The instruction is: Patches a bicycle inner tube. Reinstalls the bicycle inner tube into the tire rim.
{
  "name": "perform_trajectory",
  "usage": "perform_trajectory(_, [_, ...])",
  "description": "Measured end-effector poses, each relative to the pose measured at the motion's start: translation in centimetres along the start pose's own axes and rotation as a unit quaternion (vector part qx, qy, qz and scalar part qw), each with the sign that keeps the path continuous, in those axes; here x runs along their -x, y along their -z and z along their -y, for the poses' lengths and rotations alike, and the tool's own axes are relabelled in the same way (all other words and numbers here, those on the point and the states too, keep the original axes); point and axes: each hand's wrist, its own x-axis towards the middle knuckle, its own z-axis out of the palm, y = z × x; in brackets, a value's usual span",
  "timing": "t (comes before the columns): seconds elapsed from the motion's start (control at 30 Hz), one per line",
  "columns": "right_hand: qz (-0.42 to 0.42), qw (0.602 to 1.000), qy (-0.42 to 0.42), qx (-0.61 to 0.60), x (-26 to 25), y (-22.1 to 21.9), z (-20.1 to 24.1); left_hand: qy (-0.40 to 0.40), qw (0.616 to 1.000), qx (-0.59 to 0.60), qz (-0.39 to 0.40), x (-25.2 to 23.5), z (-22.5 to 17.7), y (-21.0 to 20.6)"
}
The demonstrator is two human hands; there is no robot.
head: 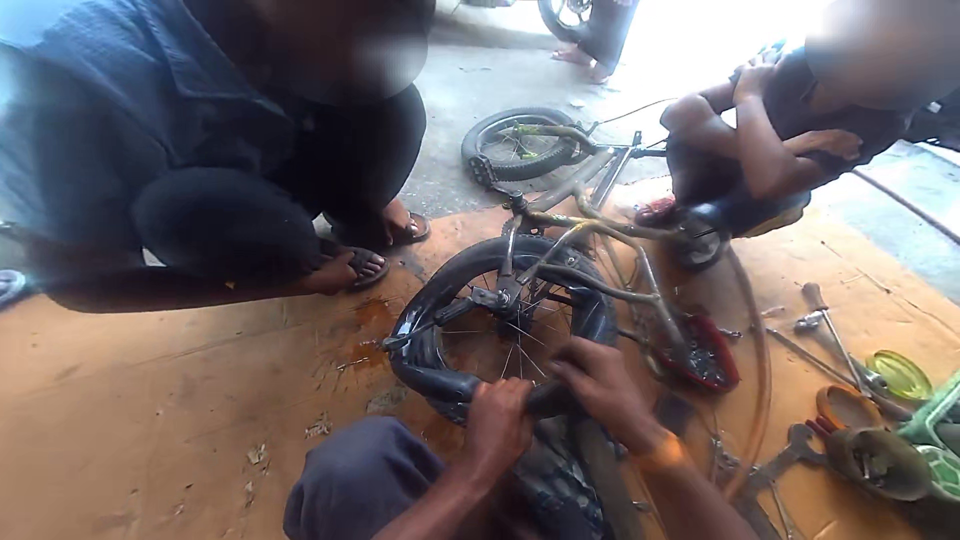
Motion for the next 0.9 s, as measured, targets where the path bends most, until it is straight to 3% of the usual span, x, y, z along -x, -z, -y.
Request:
perform_trajectory(0.13, [0.075,0.990,0.000,0.117,-4.6,-3.7,0.1,-0.006,1.000,-0.001,-0.024,0.1,0.2,-0.5])
perform_trajectory(0.23, [0.143,0.980,-0.046,0.131,-5.5,-3.7,0.2,-0.008,0.999,0.007,-0.033,0.2,0.5,-0.9])
perform_trajectory(0.57, [0.158,0.970,-0.076,0.171,-5.8,-3.5,1.1,-0.005,0.999,-0.008,-0.036,0.1,0.6,-1.2])
perform_trajectory(0.77, [0.221,0.964,-0.071,0.129,-7.0,-2.9,-0.2,0.002,1.000,-0.001,-0.018,0.1,0.5,-1.0])
perform_trajectory(0.9, [0.262,0.941,-0.048,0.209,-7.6,-3.1,0.1,0.004,1.000,0.007,-0.019,0.0,0.5,-0.9])
